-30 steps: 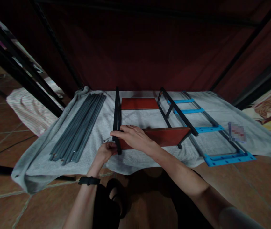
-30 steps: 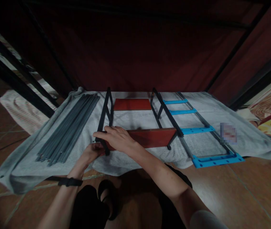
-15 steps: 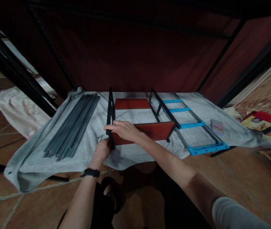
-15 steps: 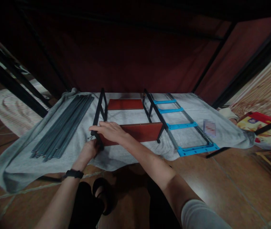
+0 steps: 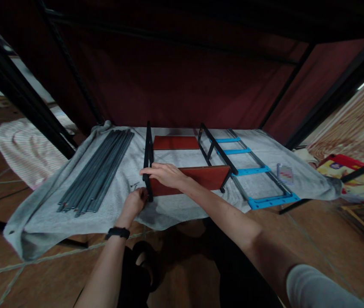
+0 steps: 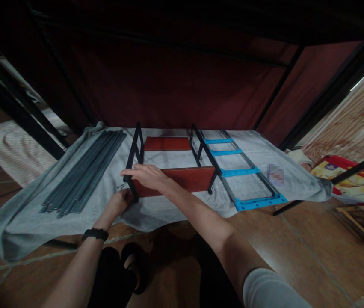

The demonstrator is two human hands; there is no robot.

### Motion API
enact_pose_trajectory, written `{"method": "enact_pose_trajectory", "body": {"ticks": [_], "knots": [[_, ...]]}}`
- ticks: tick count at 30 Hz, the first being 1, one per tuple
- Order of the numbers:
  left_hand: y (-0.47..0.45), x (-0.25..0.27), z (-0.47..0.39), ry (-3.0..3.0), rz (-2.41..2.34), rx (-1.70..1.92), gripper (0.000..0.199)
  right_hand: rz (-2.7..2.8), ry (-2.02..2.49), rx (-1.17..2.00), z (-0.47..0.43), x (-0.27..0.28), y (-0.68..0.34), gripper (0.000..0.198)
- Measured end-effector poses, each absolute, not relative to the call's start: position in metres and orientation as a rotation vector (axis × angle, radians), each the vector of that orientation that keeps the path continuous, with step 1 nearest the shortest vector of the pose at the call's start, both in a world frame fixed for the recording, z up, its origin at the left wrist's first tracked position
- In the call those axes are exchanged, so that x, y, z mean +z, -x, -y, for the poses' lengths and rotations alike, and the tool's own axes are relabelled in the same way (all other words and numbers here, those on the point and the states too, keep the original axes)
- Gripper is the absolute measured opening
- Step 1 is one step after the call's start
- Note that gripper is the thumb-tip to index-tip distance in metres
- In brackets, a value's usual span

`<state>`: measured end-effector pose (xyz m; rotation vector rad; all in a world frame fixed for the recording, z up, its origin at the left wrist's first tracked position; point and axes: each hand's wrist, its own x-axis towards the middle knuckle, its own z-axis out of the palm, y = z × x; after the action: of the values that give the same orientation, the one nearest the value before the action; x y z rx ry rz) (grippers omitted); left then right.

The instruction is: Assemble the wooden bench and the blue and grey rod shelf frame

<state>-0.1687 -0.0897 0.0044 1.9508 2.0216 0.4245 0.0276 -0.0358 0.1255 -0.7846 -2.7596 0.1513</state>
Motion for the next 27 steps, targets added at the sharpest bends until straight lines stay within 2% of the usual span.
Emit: {"method": "enact_pose_trajectory", "body": {"ticks": [5,11,27], "knots": [[0.169,0.005,0.092,-1.991,-2.036,0.399,0.017,2.756,0.771,0.156,0.035,0.125,-0.028,0.034],[0.165,0.008,0.095,-2.105,-2.136,0.201,0.021,2.780,0.749,0.153,0.035,0.128,-0.029,0.033],[0.174,0.010,0.092,-2.101,-1.960,0.336,0.018,2.734,0.702,0.127,0.031,0.119,-0.028,0.036]]}}
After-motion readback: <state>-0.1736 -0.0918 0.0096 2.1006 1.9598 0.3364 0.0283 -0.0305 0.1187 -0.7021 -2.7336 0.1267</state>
